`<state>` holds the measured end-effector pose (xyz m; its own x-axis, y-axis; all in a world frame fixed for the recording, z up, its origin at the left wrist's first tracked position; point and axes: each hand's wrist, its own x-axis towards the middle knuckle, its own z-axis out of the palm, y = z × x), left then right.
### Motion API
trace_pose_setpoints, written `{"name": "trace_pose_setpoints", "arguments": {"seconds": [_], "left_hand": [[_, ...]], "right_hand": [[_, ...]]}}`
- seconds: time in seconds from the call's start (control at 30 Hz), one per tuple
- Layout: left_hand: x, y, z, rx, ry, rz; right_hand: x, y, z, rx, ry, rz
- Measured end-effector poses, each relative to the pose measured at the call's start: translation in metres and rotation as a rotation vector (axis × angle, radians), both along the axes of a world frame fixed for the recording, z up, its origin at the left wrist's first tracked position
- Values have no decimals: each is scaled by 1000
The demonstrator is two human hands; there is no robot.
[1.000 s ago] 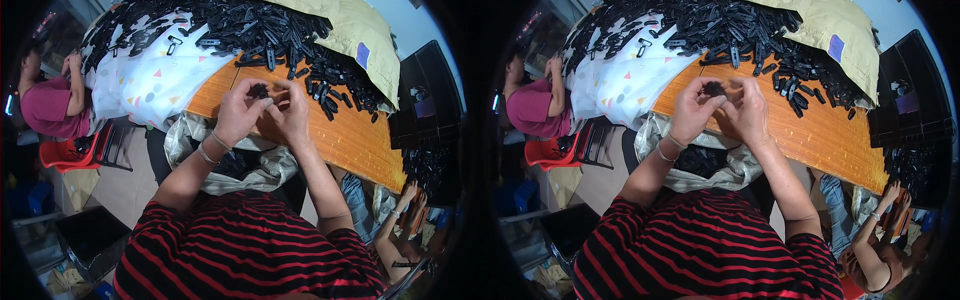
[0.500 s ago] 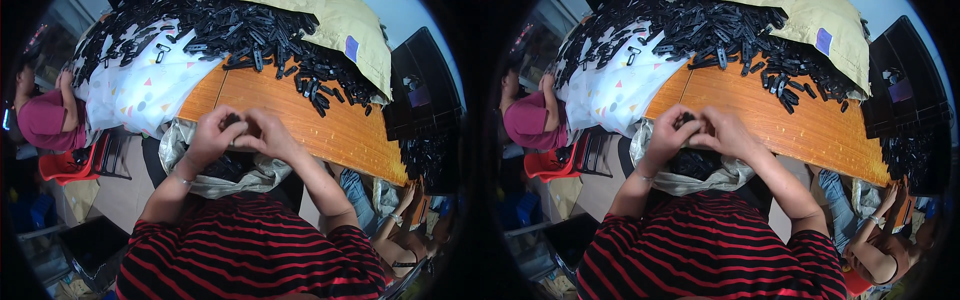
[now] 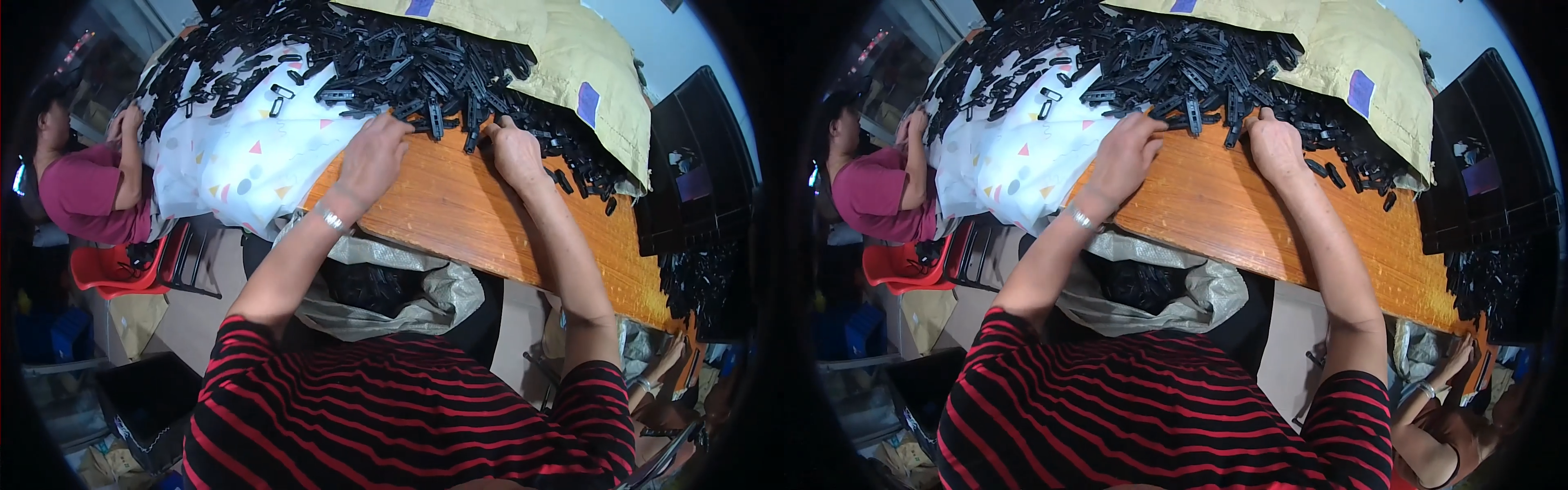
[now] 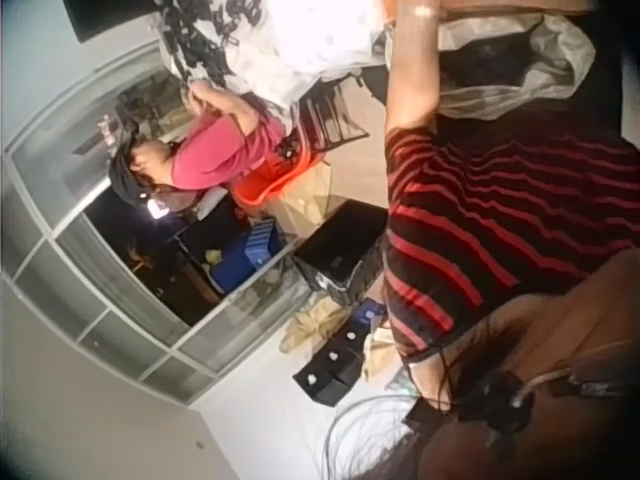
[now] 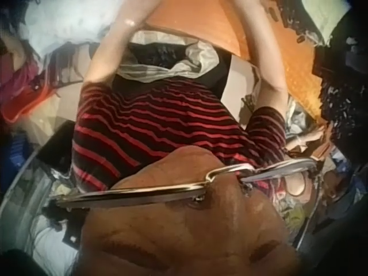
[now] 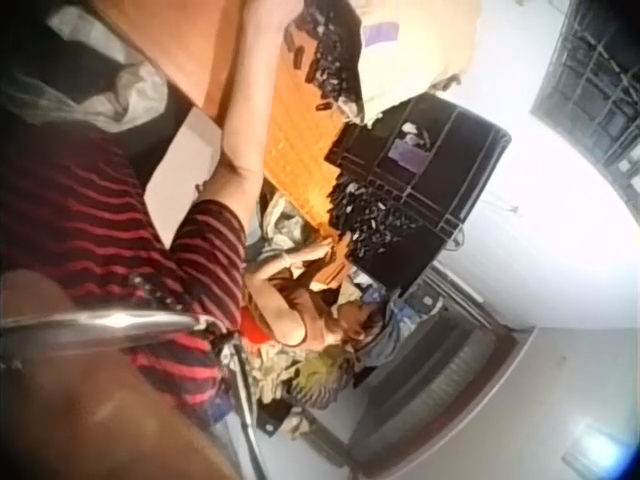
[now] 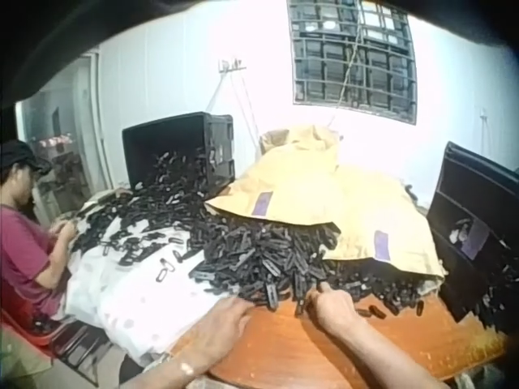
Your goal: The recorder is manually assembling or inspecting small black plastic components and placing them into a collection bag.
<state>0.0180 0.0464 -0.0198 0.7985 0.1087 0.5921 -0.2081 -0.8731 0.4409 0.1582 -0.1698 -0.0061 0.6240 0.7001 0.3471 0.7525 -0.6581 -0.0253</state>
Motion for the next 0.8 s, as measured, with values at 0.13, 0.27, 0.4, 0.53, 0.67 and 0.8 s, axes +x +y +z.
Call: {"name": "trace_pose_setpoints", "arguments": {"seconds": [0.13,0.27,0.4,0.53,0.67,0.8], "left_hand": [[31,4,-11,122,87,79],[40,0,-11,121,82,114],[39,5,-14,60,61,126],[35,10,-19,-30,31,162],[33,9,-14,0,69,175],[30,16,-14,147,71,156]], "right_hand": [[3,4,3,-182,23,66],[-7,-3,7,-106,87,103],[-44,-3,14,25,262,202],[-73,-5,-2,138,400,324],[-79,-6,-16,177,249,273],[-74,-8,-16,103,202,86]]}}
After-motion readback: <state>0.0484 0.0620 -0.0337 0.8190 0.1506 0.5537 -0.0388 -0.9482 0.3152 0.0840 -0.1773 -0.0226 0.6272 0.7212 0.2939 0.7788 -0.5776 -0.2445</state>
